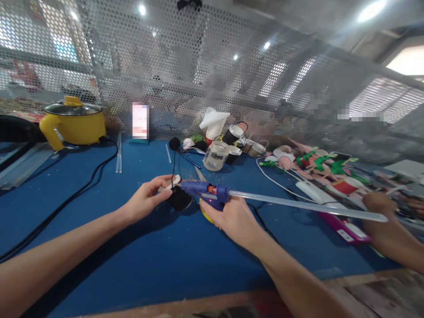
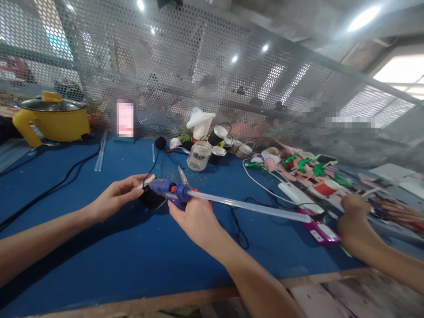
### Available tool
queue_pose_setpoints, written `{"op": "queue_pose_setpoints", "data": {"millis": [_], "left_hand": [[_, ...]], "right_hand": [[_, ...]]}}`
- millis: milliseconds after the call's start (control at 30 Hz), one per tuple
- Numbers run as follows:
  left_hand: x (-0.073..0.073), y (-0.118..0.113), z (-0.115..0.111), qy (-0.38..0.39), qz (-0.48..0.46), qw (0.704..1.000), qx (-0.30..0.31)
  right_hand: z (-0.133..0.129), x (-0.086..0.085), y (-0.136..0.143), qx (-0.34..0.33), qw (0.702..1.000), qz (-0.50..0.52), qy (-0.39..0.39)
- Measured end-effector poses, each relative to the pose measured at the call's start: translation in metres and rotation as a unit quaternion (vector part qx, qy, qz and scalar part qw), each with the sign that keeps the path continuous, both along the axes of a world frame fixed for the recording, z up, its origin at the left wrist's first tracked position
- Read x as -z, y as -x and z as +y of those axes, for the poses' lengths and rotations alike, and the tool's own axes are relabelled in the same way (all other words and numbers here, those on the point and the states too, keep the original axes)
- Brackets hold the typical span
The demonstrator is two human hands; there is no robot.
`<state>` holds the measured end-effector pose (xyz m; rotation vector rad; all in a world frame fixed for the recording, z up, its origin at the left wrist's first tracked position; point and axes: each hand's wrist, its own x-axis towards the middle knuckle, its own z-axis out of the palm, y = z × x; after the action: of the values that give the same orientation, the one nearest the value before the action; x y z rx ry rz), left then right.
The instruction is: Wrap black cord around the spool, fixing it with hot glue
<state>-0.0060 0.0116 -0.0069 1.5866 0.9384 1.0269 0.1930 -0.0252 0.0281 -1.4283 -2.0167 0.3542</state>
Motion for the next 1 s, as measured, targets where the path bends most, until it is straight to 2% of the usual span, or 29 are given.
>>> {"op": "queue_pose_setpoints", "data": {"millis": [400,1000], "left_hand": [[0.0006,0.0011,0.0000,0.007,-0.002,1.000,-0.003],[0.0017,0.0019,0.0006,-0.005,0.008,1.000,0.008]], "right_hand": [[0.0001,-0.0002,-0.0014,-0.004,1.000,0.014,0.025],[0.0004,0.0014,-0.0005,0.007,1.000,0.008,0.012]]}}
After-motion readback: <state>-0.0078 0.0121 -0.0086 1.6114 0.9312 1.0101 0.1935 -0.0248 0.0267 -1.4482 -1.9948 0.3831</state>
